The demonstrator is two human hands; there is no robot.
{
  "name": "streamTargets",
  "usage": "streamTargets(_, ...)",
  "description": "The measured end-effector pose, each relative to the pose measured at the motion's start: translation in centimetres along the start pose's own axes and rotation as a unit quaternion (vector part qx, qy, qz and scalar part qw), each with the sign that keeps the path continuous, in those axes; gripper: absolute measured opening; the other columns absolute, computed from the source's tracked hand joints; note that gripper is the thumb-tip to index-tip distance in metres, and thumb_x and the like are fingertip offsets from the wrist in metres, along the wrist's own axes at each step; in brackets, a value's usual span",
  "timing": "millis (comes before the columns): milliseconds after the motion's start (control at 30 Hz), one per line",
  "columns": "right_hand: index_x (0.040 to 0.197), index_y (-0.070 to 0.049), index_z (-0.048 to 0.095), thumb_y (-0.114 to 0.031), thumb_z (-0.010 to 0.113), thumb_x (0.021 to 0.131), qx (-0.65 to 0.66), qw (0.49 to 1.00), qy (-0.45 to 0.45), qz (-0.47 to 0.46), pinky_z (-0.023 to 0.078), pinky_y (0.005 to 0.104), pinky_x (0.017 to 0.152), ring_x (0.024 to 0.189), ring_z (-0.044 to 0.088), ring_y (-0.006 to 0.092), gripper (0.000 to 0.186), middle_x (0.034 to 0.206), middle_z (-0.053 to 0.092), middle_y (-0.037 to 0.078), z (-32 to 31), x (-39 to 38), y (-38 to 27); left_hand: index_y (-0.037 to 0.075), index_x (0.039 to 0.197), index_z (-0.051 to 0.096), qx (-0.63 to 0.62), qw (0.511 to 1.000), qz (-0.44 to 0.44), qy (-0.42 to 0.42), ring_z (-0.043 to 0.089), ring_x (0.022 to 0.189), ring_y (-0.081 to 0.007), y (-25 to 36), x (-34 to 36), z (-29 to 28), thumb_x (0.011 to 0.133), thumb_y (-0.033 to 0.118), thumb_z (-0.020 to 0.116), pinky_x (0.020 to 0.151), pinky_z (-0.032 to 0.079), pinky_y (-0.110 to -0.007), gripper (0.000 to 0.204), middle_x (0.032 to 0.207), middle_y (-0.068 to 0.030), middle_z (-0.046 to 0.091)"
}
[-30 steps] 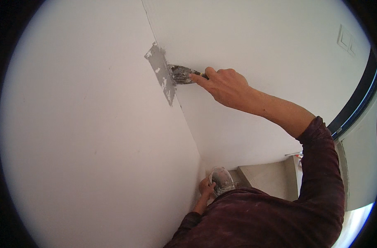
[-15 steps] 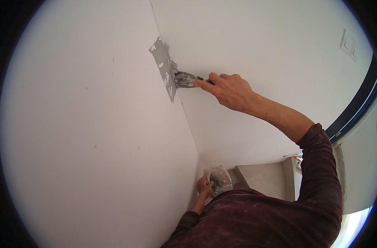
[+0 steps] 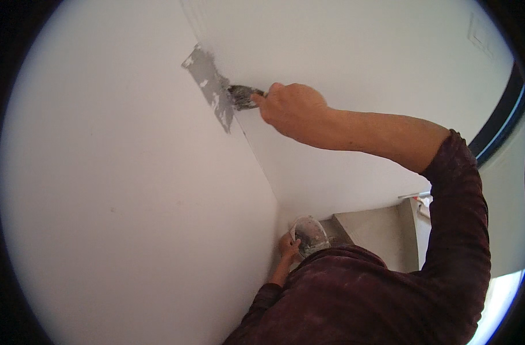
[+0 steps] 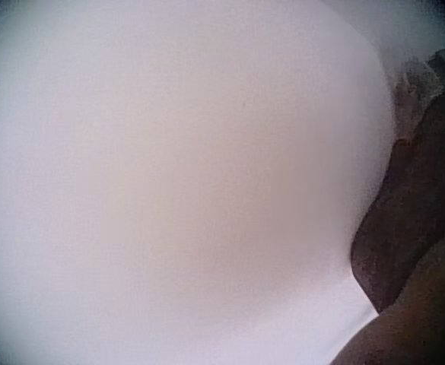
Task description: The person scoops plaster from a bucket with a trowel and applies it to a vertical crack on a white wall. They repeatedly smooth the plaster over the crack, working their way down the stairwell.
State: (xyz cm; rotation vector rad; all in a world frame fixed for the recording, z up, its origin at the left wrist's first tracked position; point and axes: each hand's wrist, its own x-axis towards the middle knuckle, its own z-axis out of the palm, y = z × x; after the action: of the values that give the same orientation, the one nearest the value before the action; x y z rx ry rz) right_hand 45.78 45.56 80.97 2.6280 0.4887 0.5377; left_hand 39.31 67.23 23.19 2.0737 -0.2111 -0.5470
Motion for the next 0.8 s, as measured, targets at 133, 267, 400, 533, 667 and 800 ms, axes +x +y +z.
streamTargets(133, 0.124, -0.002, 0.056, -0.011, 0.058, 0.088, 0.039, 0.997, -0.069, 0.014, 0.054, 0.0329, 0.052, 0.066, 0.066, 0.0236, 0.038, 0.076, 0.061, 0.019, -1.3, -2.2, -0.6, 0.002, 0.113, 0.061, 0.020, 0.999, 0.010, 0.043, 0.061, 0.090, -0.0283, 1.3, 0.0, -0.6, 0.079, 0.025, 0.072, 0.079, 0.048, -0.038, 0.043, 0.101, -0.0144, 0.065)
streamTargets(267, 0.133, -0.008, 0.052, -0.016, 0.056, 0.091, 0.144, 0.988, -0.002, 0.056, 0.054, 0.0360, 0.061, 0.068, 0.065, 0.0253, 0.042, 0.080, 0.064, 0.017, -1.8, -4.9, 0.9, 0.002, 0.115, 0.061, -0.020, 0.998, -0.052, -0.017, 0.061, 0.090, -0.0270, 2.7, -0.2, -0.8, 0.080, 0.025, 0.071, 0.080, 0.048, -0.038, 0.042, 0.099, -0.0139, 0.065)
streamTargets(400, 0.140, -0.014, 0.046, -0.022, 0.052, 0.097, 0.403, 0.901, 0.147, 0.066, 0.046, 0.0347, 0.063, 0.062, 0.052, 0.0203, 0.044, 0.075, 0.057, 0.010, -0.7, -2.1, 2.6, 0.001, 0.108, 0.063, -0.009, 0.999, -0.046, 0.003, 0.062, 0.092, -0.0288, 2.9, -0.9, -1.1, 0.080, 0.026, 0.070, 0.081, 0.048, -0.041, 0.038, 0.099, -0.0145, 0.066)
streamTargets(533, 0.144, -0.015, 0.042, -0.025, 0.045, 0.101, 0.528, 0.818, 0.226, 0.029, 0.038, 0.0320, 0.060, 0.059, 0.039, 0.0144, 0.044, 0.070, 0.047, 0.007, 1.7, 1.6, 2.4, 0.001, 0.102, 0.064, -0.008, 0.999, -0.042, 0.026, 0.064, 0.090, -0.0308, 0.7, 0.0, 0.1, 0.079, 0.029, 0.071, 0.079, 0.048, -0.043, 0.036, 0.097, -0.0159, 0.067)
streamTargets(667, 0.145, -0.015, 0.039, -0.025, 0.042, 0.102, 0.513, 0.842, 0.159, 0.045, 0.042, 0.0350, 0.064, 0.061, 0.045, 0.0189, 0.045, 0.076, 0.055, 0.010, 5.4, 2.1, 0.9, 0.002, 0.103, 0.064, -0.032, 0.999, -0.019, 0.035, 0.064, 0.089, -0.0327, -2.1, 1.7, 1.5, 0.076, 0.028, 0.073, 0.079, 0.049, -0.043, 0.038, 0.094, -0.0178, 0.067)
streamTargets(800, 0.147, -0.015, 0.035, -0.027, 0.041, 0.101, 0.528, 0.840, 0.124, 0.013, 0.046, 0.0431, 0.074, 0.070, 0.056, 0.0300, 0.047, 0.082, 0.060, 0.017, 10.9, 0.2, -1.5, 0.004, 0.104, 0.064, -0.061, 0.997, -0.030, 0.026, 0.064, 0.088, -0.0338, -3.0, 1.9, 1.7, 0.074, 0.026, 0.075, 0.079, 0.049, -0.041, 0.040, 0.093, -0.0182, 0.066)
